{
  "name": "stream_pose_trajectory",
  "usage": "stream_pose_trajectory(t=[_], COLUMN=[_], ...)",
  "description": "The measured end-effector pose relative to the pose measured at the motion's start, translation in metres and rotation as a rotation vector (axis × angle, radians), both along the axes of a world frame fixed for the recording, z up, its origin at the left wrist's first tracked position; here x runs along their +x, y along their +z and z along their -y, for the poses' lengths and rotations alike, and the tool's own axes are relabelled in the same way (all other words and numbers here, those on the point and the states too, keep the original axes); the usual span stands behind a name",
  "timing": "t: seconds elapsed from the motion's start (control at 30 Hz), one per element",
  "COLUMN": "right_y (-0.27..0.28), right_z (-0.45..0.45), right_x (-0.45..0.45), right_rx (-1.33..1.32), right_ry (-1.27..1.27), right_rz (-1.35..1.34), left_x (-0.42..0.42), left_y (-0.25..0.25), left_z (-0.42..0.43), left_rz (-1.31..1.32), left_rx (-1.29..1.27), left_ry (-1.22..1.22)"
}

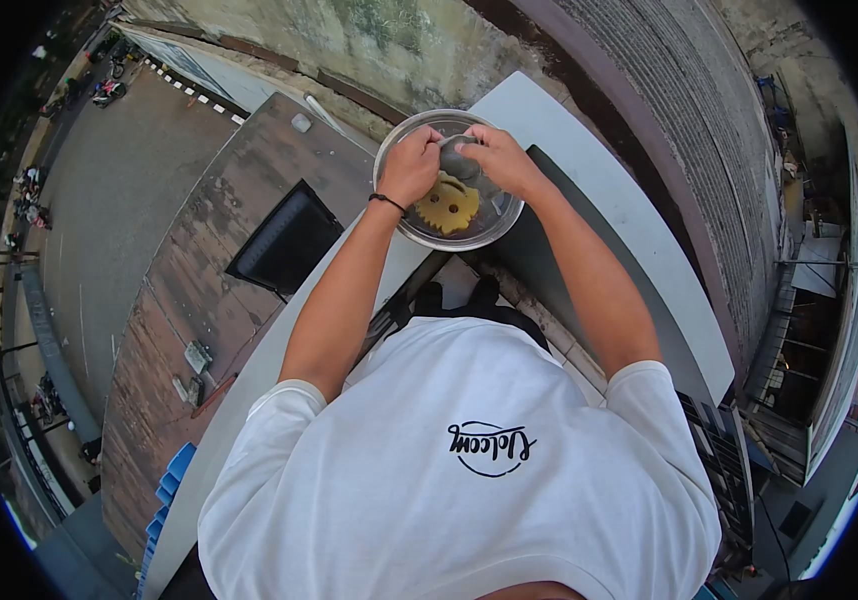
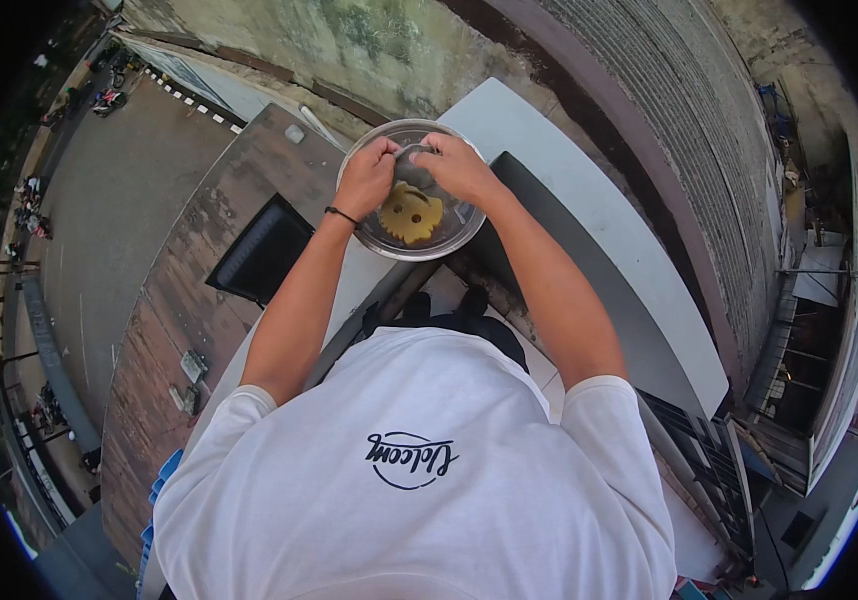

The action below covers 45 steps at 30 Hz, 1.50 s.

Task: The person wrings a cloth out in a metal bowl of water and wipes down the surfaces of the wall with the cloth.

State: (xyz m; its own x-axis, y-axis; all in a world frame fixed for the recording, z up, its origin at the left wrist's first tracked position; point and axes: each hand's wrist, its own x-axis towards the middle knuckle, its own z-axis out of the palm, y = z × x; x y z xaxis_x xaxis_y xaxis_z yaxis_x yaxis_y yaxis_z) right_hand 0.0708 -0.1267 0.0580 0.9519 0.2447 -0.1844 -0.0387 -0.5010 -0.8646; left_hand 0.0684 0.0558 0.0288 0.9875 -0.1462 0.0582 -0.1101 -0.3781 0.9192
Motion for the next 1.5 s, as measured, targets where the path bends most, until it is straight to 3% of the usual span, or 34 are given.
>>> stream_pose_trajectory(t=[0.13,0.23,0.27,0.33,0.43,0.53,0.83,0.9,1.0,1.07,1.2,1.27,1.4,1.5], right_y=[0.022,0.007,-0.002,-0.010,-0.028,-0.050,-0.051,-0.029,0.011,0.032,0.024,0.027,0.019,0.023], right_z=[0.001,0.001,0.002,0.005,0.007,0.008,0.003,0.010,0.021,0.019,0.007,0.010,0.013,-0.004], right_x=[-0.006,-0.009,-0.010,-0.011,-0.016,-0.010,0.008,0.005,0.001,-0.007,-0.013,-0.009,0.004,-0.008], right_rx=[-0.235,-0.383,-0.431,-0.546,-0.655,-0.734,-0.774,-0.696,-0.522,-0.620,-0.762,-0.568,-0.018,0.059], right_ry=[0.133,0.134,0.130,0.146,0.200,0.271,0.315,0.230,0.114,0.023,-0.109,-0.156,-0.172,-0.043], right_rz=[0.212,0.454,0.566,0.510,0.387,0.362,0.353,0.496,0.441,0.475,0.538,0.379,0.059,0.047], left_x=[0.006,0.000,-0.003,-0.004,-0.004,0.005,0.033,0.029,0.013,0.014,0.006,0.003,-0.003,-0.009], left_y=[-0.008,-0.007,-0.006,-0.003,-0.015,-0.033,-0.028,-0.003,0.046,0.049,0.076,0.080,0.063,0.054], left_z=[-0.007,-0.008,-0.008,-0.009,-0.007,-0.005,0.001,-0.009,-0.026,-0.037,-0.031,-0.030,-0.026,-0.007], left_rz=[-0.030,0.459,0.453,0.446,0.244,0.208,0.073,0.078,-0.003,-0.034,-0.021,-0.031,-0.221,-0.234], left_rx=[-0.103,0.377,0.458,0.620,0.820,0.943,0.963,0.839,0.631,0.454,0.482,0.497,-0.001,-0.271], left_ry=[-0.132,-0.120,-0.101,-0.061,-0.156,-0.242,-0.238,-0.273,-0.220,-0.150,-0.101,-0.047,0.031,0.091])
